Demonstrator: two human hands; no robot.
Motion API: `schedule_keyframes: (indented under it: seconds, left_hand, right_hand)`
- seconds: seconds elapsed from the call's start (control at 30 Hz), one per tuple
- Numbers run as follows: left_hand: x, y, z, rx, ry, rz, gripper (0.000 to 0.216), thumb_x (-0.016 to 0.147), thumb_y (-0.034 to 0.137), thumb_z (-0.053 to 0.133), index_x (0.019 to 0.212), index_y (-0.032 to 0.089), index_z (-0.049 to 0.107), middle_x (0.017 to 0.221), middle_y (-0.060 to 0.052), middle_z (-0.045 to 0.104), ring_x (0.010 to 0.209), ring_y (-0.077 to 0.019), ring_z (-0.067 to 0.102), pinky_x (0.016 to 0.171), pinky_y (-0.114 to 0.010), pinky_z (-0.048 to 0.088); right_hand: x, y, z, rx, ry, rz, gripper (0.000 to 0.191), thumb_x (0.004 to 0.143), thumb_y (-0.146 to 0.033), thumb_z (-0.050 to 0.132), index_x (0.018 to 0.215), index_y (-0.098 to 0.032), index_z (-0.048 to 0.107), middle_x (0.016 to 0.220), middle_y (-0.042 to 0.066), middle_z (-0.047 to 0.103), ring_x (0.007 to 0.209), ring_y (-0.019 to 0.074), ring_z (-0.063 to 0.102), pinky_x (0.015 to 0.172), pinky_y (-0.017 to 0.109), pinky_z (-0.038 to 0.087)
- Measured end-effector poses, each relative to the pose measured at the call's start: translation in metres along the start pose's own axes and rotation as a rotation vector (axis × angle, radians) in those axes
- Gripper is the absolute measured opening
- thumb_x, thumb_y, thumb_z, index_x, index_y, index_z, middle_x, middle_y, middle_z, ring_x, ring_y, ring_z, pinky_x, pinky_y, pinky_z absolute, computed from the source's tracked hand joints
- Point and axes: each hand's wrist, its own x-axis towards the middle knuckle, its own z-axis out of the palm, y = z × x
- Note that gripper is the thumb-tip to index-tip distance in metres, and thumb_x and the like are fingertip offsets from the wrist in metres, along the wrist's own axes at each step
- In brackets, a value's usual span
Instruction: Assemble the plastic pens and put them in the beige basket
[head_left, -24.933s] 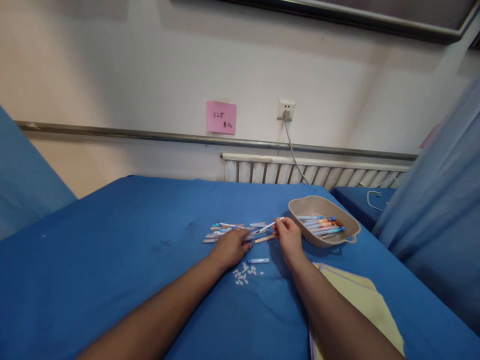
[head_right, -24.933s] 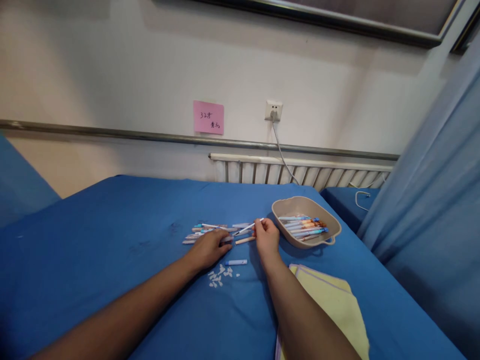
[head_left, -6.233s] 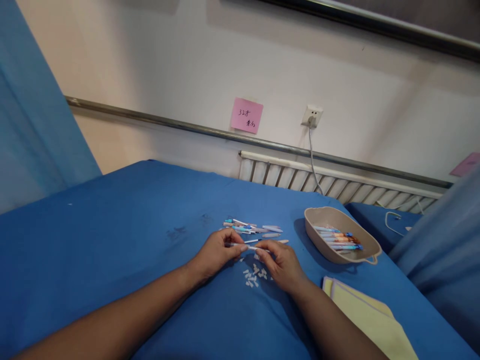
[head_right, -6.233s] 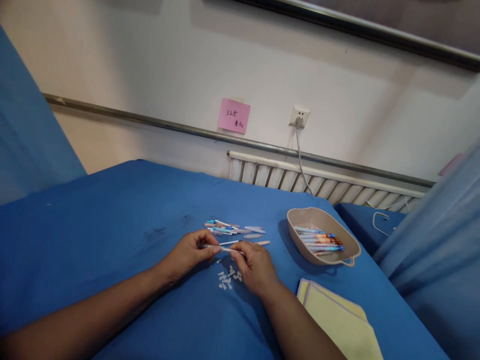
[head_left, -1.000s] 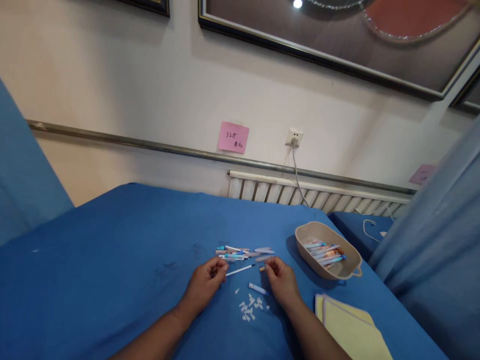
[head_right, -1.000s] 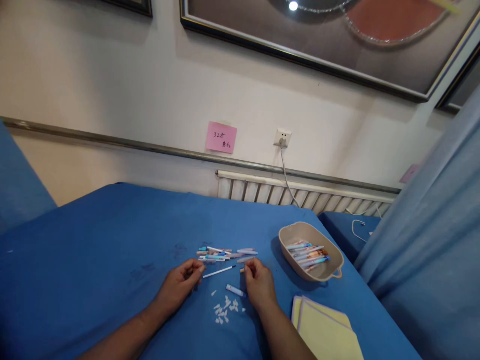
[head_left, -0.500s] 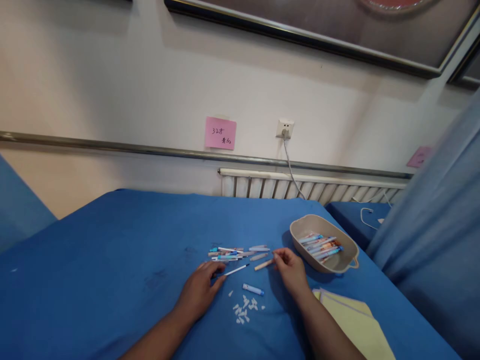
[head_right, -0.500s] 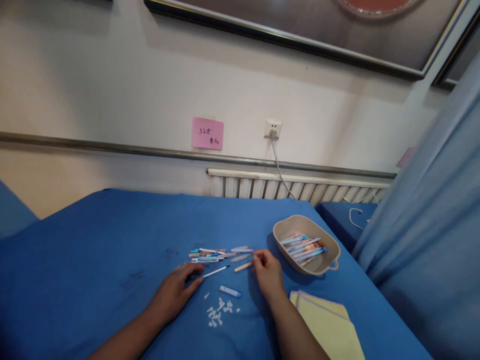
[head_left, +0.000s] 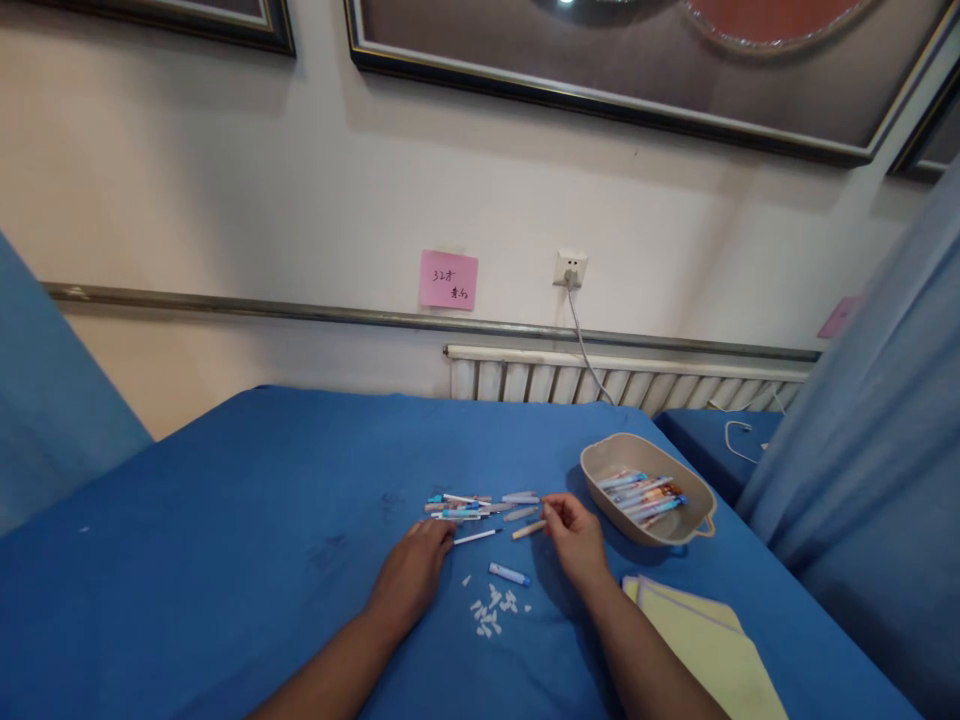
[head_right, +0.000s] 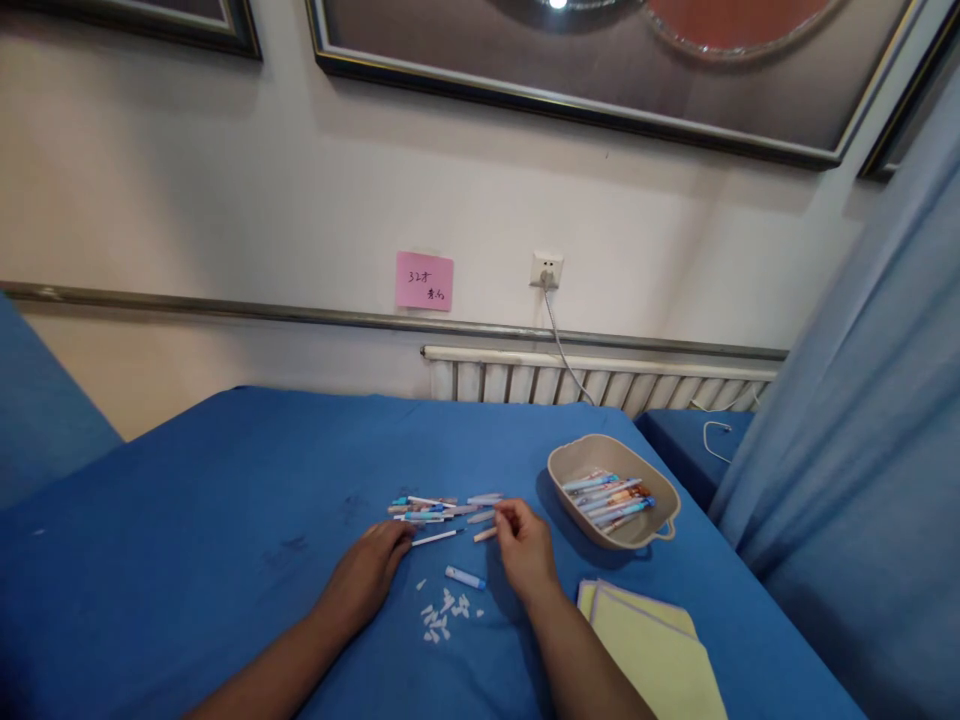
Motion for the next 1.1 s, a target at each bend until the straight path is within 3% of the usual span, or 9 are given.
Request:
schedule_keyframes:
  seconds: [0.13,0.3,0.43,0.57,0.67,0.8,0.93,1.0,1.1]
  left_hand:
    - [0.0,0.0,0.001,0.056,0.068,-0.01,0.018,0.085,0.029,0.045,0.093,0.023,0.06,0.094,-0.005,0.065,0.091,-0.0229,0.058,0.082,-0.036,0.044]
    - [-0.008,0.014,0.007,0.042,0.117,0.079,0.018,0.087,0.03,0.045,0.096,0.022,0.058,0.098,-0.006,0.065,0.095,-0.0228,0.058,0.084,-0.036,0.045]
    - [-0.016,0.028,0.015,0.017,0.095,0.072,0.017,0.088,0.032,0.045,0.093,0.021,0.057,0.093,-0.006,0.065,0.09,-0.0222,0.06,0.082,-0.035,0.046]
    - [-0.009,0.038,0.018,-0.025,0.093,0.016,0.024,0.088,0.033,0.043,0.105,0.022,0.056,0.101,-0.007,0.065,0.096,-0.0225,0.059,0.085,-0.036,0.045]
    - [0.009,0.05,0.018,-0.004,0.061,-0.003,0.025,0.088,0.03,0.041,0.105,0.021,0.058,0.102,-0.007,0.066,0.096,-0.0221,0.06,0.085,-0.034,0.044]
    - [0.038,0.075,0.03,0.131,-0.106,0.06,0.018,0.081,0.021,0.05,0.094,0.021,0.062,0.096,-0.007,0.067,0.093,-0.022,0.06,0.083,-0.031,0.042]
    - [0.057,0.091,0.05,0.179,-0.186,0.114,0.015,0.074,0.019,0.058,0.087,0.018,0.065,0.091,-0.009,0.068,0.092,-0.0258,0.059,0.083,-0.034,0.04]
    - [0.059,0.09,0.055,0.158,-0.185,0.113,0.011,0.074,0.019,0.057,0.082,0.018,0.065,0.089,-0.009,0.068,0.091,-0.0262,0.059,0.084,-0.034,0.04]
    - [0.052,0.08,0.051,0.075,-0.142,0.079,0.02,0.078,0.022,0.053,0.094,0.017,0.064,0.092,-0.009,0.067,0.089,-0.0244,0.06,0.082,-0.033,0.041]
  right_hand:
    - [-0.021,-0.013,0.016,-0.319,-0.221,-0.251,0.021,0.081,-0.024,0.05,0.096,-0.021,0.065,0.09,0.004,0.068,0.081,0.019,0.063,0.074,0.03,0.048]
    - [-0.038,-0.028,0.026,-0.555,-0.424,-0.471,0.053,0.077,-0.011,0.049,0.13,-0.02,0.046,0.131,0.009,0.051,0.117,0.0218,0.05,0.097,0.034,0.04]
    - [-0.038,-0.031,0.029,-0.79,-0.467,-0.408,0.045,0.077,-0.009,0.05,0.12,-0.02,0.054,0.116,0.01,0.061,0.103,0.0233,0.059,0.086,0.032,0.045]
    - [-0.025,-0.03,0.019,-0.944,-0.339,-0.299,0.026,0.082,-0.009,0.044,0.096,-0.018,0.064,0.095,0.01,0.067,0.082,0.0222,0.065,0.068,0.028,0.045]
    - [-0.008,-0.026,0.003,-0.795,-0.124,-0.23,0.024,0.087,-0.017,0.04,0.085,-0.018,0.064,0.083,0.01,0.068,0.074,0.0207,0.064,0.062,0.026,0.042]
    - [0.01,-0.016,-0.012,-0.29,0.112,-0.095,0.038,0.09,-0.042,0.035,0.078,-0.018,0.063,0.064,0.004,0.066,0.051,0.0164,0.057,0.05,0.025,0.039]
    - [0.015,-0.011,-0.011,0.017,0.121,-0.038,0.051,0.085,-0.058,0.036,0.083,-0.015,0.064,0.061,0.002,0.063,0.043,0.0142,0.051,0.046,0.025,0.04]
    - [0.013,-0.013,-0.01,0.052,0.106,-0.051,0.052,0.083,-0.06,0.037,0.082,-0.015,0.064,0.059,0.001,0.06,0.044,0.014,0.05,0.046,0.025,0.039]
    - [0.008,-0.018,-0.009,0.032,0.108,-0.092,0.049,0.083,-0.058,0.041,0.078,-0.016,0.065,0.051,-0.003,0.051,0.047,0.0134,0.047,0.047,0.023,0.036]
